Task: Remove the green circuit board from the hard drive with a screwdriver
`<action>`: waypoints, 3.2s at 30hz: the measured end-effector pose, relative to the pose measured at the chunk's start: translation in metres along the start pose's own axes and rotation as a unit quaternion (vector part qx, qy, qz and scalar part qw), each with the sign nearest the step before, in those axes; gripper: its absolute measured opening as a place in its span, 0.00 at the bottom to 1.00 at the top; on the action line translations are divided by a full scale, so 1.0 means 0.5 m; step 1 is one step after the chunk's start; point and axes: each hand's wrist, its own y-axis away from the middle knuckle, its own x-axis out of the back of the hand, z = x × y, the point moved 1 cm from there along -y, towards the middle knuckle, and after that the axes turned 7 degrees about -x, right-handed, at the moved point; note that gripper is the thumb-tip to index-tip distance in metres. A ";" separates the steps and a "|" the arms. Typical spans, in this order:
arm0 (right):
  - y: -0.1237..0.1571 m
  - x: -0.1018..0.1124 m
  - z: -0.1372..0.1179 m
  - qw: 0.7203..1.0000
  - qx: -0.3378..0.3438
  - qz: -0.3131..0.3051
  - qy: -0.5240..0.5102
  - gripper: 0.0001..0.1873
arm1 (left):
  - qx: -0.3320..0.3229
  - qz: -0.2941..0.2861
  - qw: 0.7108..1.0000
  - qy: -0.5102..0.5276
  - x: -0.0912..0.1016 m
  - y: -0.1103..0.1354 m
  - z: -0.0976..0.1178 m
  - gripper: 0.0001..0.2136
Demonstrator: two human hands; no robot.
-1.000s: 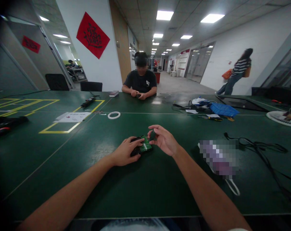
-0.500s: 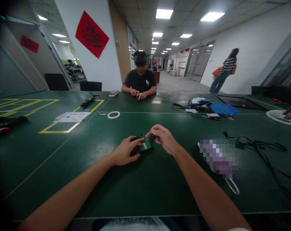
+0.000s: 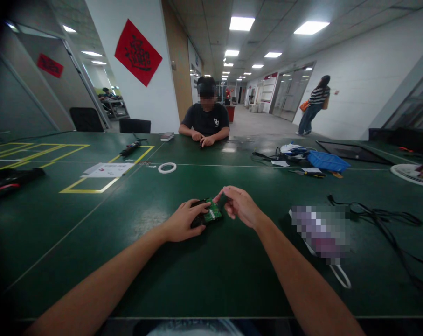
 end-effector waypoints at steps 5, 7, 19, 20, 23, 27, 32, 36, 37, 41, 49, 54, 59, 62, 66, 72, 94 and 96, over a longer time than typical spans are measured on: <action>0.001 -0.004 -0.002 1.000 0.000 -0.006 -0.022 0.17 | 0.001 0.001 1.000 0.001 -0.001 0.000 0.000 0.38; 0.001 -0.004 -0.003 1.000 0.005 0.002 -0.021 0.18 | 0.004 0.004 1.000 0.001 -0.002 -0.001 0.000 0.39; -0.008 0.015 0.000 0.997 0.047 0.039 0.043 0.15 | 0.008 -0.001 1.000 0.016 0.001 0.001 0.004 0.37; -0.008 0.014 0.001 0.998 0.043 0.036 0.033 0.14 | 0.009 0.000 1.000 0.015 0.001 0.000 0.004 0.37; -0.006 0.008 -0.001 0.999 0.038 0.027 0.017 0.14 | 0.006 0.000 1.000 0.012 0.001 0.000 0.004 0.37; -0.001 0.003 -0.006 0.999 0.021 0.029 0.022 0.16 | 0.003 -0.002 1.000 0.013 0.003 0.000 0.005 0.36; 0.001 0.004 -0.005 0.999 0.005 0.033 0.016 0.17 | 0.002 -0.005 1.000 0.010 0.005 0.000 0.006 0.33; -0.001 0.002 -0.001 0.999 -0.002 0.032 -0.010 0.17 | 0.004 -0.003 1.000 0.009 0.006 0.000 0.008 0.35; -0.001 0.000 0.000 0.999 -0.004 0.029 -0.019 0.17 | 0.004 -0.002 1.000 0.009 0.006 0.000 0.008 0.36; 0.002 -0.006 -0.001 0.999 -0.010 0.006 -0.032 0.17 | 0.005 -0.002 1.000 0.009 0.007 0.000 0.009 0.38; -0.005 0.012 -0.002 0.999 0.022 0.037 0.023 0.18 | 0.001 -0.002 1.000 0.008 0.006 -0.001 0.008 0.35; -0.009 0.008 0.007 0.997 0.052 0.047 0.014 0.16 | 0.000 0.005 1.000 0.009 0.005 -0.001 0.010 0.37; -0.009 0.006 0.005 0.997 0.064 0.046 0.019 0.15 | 0.005 -0.001 1.000 0.012 0.010 -0.001 0.017 0.36; -0.006 0.012 0.000 0.997 0.067 0.032 0.034 0.17 | 0.002 0.001 1.000 0.016 0.014 -0.001 0.020 0.35; -0.002 0.014 -0.003 0.997 0.066 -0.001 0.028 0.16 | 0.003 -0.001 1.000 0.014 0.011 -0.001 0.019 0.35; 0.004 0.010 -0.002 0.999 0.040 0.000 -0.001 0.14 | 0.002 0.001 1.000 0.017 0.009 -0.002 0.019 0.38; 0.002 0.011 0.001 0.999 -0.012 -0.024 -0.040 0.19 | 0.001 0.003 1.000 0.013 0.004 0.000 0.007 0.39; 0.000 0.015 -0.001 1.000 -0.002 -0.011 -0.017 0.18 | -0.001 0.002 1.000 0.014 0.004 -0.001 0.007 0.38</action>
